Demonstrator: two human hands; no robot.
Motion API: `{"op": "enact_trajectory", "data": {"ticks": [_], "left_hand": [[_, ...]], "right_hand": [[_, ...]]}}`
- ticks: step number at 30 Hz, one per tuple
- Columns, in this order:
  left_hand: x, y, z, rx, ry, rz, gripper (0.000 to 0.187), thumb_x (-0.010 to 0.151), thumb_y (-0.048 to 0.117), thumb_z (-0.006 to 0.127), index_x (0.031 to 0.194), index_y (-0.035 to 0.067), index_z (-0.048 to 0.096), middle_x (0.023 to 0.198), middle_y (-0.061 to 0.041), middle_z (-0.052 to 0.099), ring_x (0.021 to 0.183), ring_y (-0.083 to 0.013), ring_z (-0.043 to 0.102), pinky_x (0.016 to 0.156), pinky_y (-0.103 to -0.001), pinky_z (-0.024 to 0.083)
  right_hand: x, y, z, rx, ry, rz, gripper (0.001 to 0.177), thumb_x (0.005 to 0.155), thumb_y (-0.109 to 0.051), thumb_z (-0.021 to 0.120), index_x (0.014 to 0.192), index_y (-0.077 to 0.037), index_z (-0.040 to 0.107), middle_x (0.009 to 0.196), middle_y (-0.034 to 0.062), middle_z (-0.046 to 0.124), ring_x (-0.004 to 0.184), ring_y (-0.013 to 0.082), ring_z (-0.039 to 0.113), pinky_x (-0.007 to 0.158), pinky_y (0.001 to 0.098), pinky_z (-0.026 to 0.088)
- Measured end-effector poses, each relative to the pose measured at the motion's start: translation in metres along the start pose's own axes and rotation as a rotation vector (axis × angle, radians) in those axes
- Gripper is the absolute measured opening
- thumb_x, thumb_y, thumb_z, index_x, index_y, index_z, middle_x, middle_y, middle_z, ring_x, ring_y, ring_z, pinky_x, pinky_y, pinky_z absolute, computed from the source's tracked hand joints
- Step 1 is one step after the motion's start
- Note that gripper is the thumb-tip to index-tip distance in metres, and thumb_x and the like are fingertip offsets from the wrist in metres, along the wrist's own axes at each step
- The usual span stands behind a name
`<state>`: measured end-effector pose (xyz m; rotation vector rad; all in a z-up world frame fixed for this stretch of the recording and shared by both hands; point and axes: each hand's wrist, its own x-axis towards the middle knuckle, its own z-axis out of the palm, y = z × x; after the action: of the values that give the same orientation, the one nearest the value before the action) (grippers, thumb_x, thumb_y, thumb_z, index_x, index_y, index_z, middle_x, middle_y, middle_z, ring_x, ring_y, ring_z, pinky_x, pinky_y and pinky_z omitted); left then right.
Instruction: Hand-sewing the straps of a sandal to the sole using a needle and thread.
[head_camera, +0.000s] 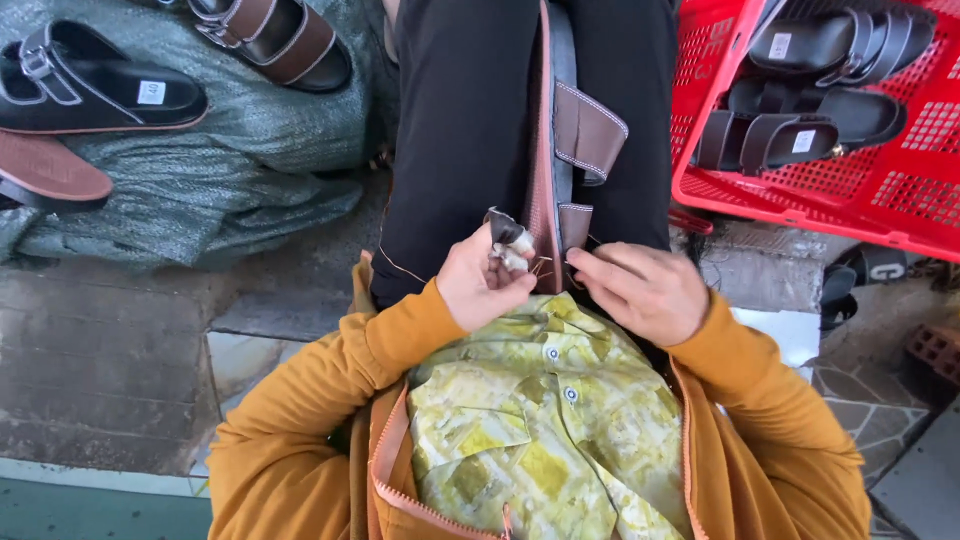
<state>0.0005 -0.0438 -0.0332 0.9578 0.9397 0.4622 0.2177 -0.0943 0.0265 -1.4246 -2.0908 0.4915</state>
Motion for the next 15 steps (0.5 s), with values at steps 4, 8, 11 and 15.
{"op": "enact_trajectory", "data": {"ticks": [4,8,11,15], "left_hand": [[0.009,0.036,0.026,0.816,0.225,0.705,0.043,0.079,0.046,0.072,0.1,0.01,0.061,0.097,-0.008,0.056,0.089,-0.0233,0.064,0.071,-0.03,0.054],[-0.004,0.04,0.024,1.095,-0.026,0.781,0.024,0.088,0.019,0.064,0.1,-0.001,0.066,0.086,-0.018,0.052,0.075,-0.0349,0.054,0.06,-0.039,0.049],[-0.003,0.021,0.015,0.979,0.0,1.005,0.017,0.091,0.015,0.053,0.083,0.005,0.065,0.076,-0.007,0.048,0.069,-0.0278,0.057,0.053,-0.035,0.048],[-0.008,0.03,0.005,0.945,0.044,1.15,0.017,0.091,0.013,0.056,0.077,0.008,0.063,0.078,-0.008,0.049,0.064,-0.0266,0.056,0.051,-0.034,0.047]], "right_hand": [[0.007,0.005,-0.042,-0.214,-0.353,-0.122,0.05,0.083,-0.014,0.05,0.133,-0.016,0.051,0.081,0.0071,0.051,0.051,0.0206,0.059,0.052,0.0341,0.056],[-0.009,0.02,-0.057,-0.483,-0.288,-0.163,0.041,0.096,-0.015,0.057,0.13,-0.037,0.057,0.129,0.0018,0.054,0.037,0.0021,0.022,0.032,0.022,0.017],[0.001,0.003,-0.039,-0.12,-0.257,-0.064,0.027,0.081,-0.015,0.053,0.105,-0.025,0.061,0.116,0.003,0.053,0.048,0.0201,0.059,0.048,0.0339,0.051],[0.001,0.011,-0.02,-0.1,-0.117,-0.081,0.019,0.085,-0.012,0.053,0.1,-0.018,0.063,0.106,0.003,0.055,0.055,0.0173,0.06,0.051,0.029,0.05]]}}
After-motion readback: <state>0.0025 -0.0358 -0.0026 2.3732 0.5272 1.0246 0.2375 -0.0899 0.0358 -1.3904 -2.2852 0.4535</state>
